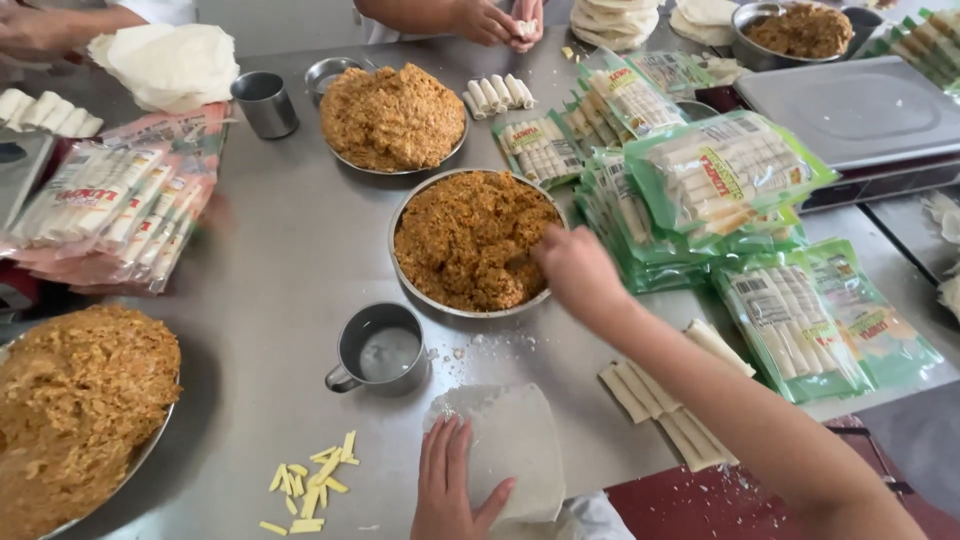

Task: Assembling and rolling lumpia on a stainless steel table in a food production environment.

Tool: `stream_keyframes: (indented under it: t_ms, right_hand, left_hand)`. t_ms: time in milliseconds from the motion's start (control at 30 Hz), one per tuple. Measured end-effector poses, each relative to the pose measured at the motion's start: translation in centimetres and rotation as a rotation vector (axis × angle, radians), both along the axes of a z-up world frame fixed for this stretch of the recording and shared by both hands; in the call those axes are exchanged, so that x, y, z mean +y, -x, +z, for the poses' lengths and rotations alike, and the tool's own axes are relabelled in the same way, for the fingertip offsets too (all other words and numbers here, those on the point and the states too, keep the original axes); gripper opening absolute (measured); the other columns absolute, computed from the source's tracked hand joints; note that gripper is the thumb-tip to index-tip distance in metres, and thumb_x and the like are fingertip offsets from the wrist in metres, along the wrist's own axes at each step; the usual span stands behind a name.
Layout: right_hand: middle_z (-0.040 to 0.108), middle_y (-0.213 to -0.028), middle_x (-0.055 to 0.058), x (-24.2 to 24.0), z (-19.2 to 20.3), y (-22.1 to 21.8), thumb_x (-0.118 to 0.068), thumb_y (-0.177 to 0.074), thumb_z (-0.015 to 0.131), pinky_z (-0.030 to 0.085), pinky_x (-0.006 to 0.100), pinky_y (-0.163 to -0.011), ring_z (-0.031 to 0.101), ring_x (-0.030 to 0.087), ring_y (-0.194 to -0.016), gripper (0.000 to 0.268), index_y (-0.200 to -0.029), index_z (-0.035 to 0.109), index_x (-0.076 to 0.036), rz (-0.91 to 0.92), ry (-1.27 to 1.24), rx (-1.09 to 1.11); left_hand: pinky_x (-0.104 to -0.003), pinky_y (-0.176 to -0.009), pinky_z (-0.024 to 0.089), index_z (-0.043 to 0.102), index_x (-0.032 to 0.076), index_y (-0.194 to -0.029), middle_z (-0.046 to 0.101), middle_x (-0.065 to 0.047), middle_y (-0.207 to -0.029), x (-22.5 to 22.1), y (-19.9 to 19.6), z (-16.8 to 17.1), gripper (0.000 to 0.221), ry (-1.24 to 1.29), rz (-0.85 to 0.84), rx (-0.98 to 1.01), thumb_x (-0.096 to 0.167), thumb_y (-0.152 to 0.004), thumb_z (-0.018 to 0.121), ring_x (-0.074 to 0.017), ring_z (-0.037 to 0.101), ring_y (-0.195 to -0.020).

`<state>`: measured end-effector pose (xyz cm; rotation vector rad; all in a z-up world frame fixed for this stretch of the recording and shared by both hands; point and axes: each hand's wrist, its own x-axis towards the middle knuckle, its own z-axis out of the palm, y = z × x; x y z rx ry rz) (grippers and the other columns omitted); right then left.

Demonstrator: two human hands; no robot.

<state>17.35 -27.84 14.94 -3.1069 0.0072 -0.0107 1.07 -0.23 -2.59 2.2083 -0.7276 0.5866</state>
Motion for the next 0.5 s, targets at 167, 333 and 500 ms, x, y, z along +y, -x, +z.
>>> stream_keyframes:
  t_ms: [167, 333, 500]
  right_hand:
    - [0.075, -0.100, 0.008, -1.0, 0.5, -4.4, 0.013, -0.093, 0.052, 0.067, 0.033, -0.061, 0.073, 0.022, -0.076, 0.043, -0.111, 0.081, -0.012, 0.132, -0.198, -0.080]
    - [0.080, -0.110, 0.006, -2.3, 5.9, -8.4, 0.012, -0.093, 0.056, 0.069, 0.032, -0.086, 0.075, 0.019, -0.095, 0.040, -0.113, 0.079, -0.014, -0.160, -0.206, 0.170]
    - [0.079, -0.084, 0.001, -7.8, -5.7, -18.0, 0.009, -0.096, 0.066, 0.059, 0.044, -0.095, 0.071, 0.015, -0.075, 0.028, -0.089, 0.079, -0.015, -0.138, -0.180, -0.568]
  left_hand:
    - [-0.056, -0.121, 0.042, 0.052, 0.000, -0.147, 0.056, -0.019, -0.149, -0.2, -0.2, -0.8, 0.085, 0.033, 0.024, -0.018, 0.060, -0.091, 0.074, -0.0396, 0.050, -0.145]
    - [-0.052, -0.116, 0.050, 0.060, 0.003, -0.139, 0.063, -0.017, -0.142, -1.3, -0.6, -2.8, 0.086, 0.072, 0.157, -0.124, 0.071, -0.086, 0.070, -0.0372, 0.060, -0.137]
    - [-0.049, -0.115, 0.051, 0.060, 0.005, -0.139, 0.062, -0.016, -0.145, -1.5, -0.2, -2.4, 0.085, 0.081, 0.210, -0.074, 0.072, -0.087, 0.066, -0.0374, 0.058, -0.140]
